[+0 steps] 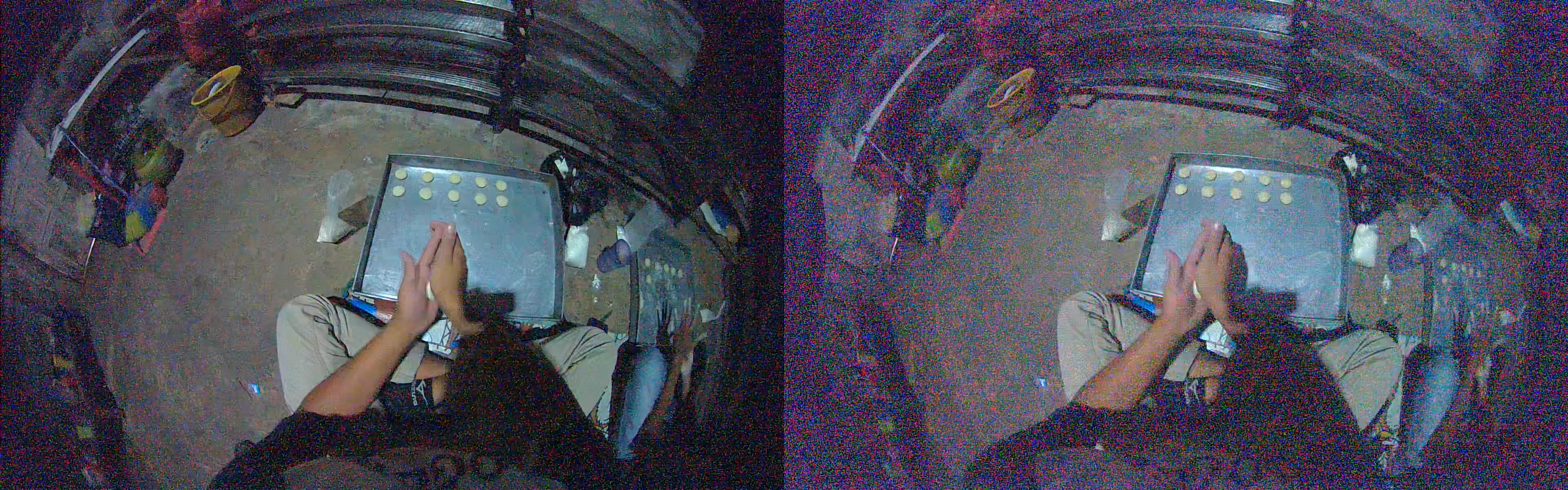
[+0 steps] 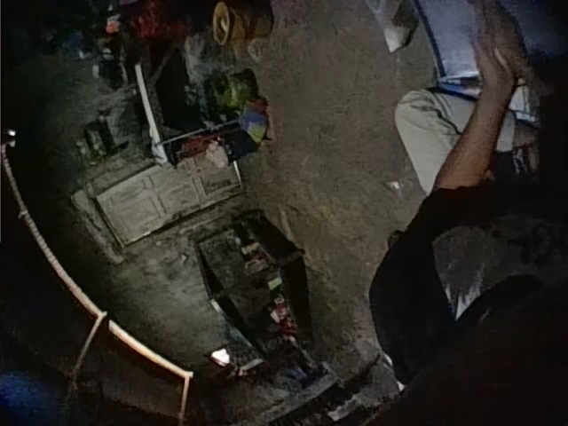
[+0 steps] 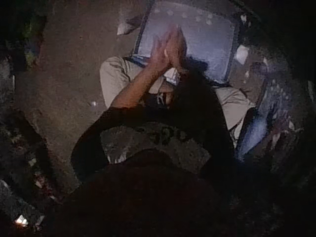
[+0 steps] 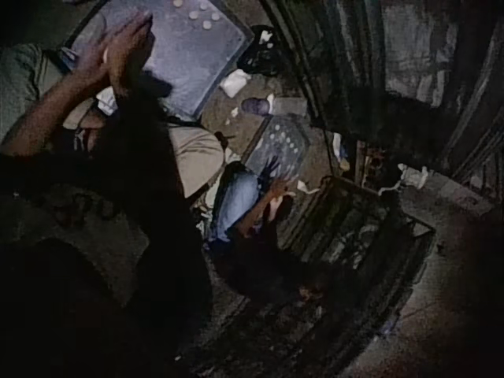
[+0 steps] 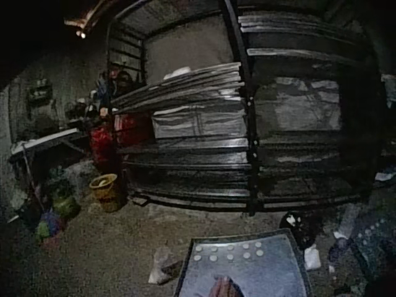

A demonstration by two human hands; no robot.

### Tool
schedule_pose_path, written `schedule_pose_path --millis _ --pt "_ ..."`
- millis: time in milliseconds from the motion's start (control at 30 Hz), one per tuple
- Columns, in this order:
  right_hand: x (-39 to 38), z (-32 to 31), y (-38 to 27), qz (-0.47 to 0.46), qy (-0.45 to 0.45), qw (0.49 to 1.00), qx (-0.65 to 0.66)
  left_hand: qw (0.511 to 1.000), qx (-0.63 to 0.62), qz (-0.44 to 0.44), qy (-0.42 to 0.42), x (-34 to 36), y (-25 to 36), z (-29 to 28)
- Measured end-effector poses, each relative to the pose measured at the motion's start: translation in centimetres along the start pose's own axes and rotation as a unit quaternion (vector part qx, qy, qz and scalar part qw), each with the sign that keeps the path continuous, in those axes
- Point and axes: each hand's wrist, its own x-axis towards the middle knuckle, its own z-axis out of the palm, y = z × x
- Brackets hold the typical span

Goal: The person forms small dough rounds by hand and places them onto a metal tray.

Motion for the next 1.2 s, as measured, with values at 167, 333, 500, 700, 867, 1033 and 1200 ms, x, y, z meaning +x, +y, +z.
schedule_pose_path --millis 167,333,500,700,867,1033,1200 --pt "2.5 -2.4 -1.4 0.096 -0.089 0.983 0.129 0.995 -0.101 -0.001 -0.011 1.0 1.2 -1.2" --pt "-0.8 1.1 2.5 0.140 -0.079 0.978 0.131 0.994 0.107 0.015 0.021 -0.5 -1.0 -0.2" --pt "2.3 -3.0 -3.7 0.103 -0.152 0.981 0.054 0.982 -0.186 0.008 -0.031 1.6 2.7 -1.5" --pt "3.5 -6.7 -7.6 -0.202 -0.230 0.952 0.008 0.979 -0.203 0.034 -0.006 2.2 4.6 -4.2" --pt "2.9 -6.1 -8.0 -0.182 -0.327 0.928 -0.003 0.988 -0.147 0.033 0.041 2.5 4.9 -5.0" --pt "1.6 -5.4 -9.2 -0.214 -0.260 0.935 -0.112 0.984 -0.174 0.017 0.031 2.8 4.6 -5.1" --pt "2.7 -6.5 -9.4 -0.286 -0.292 0.909 -0.088 0.963 -0.268 0.020 -0.013 2.7 4.9 -3.9"
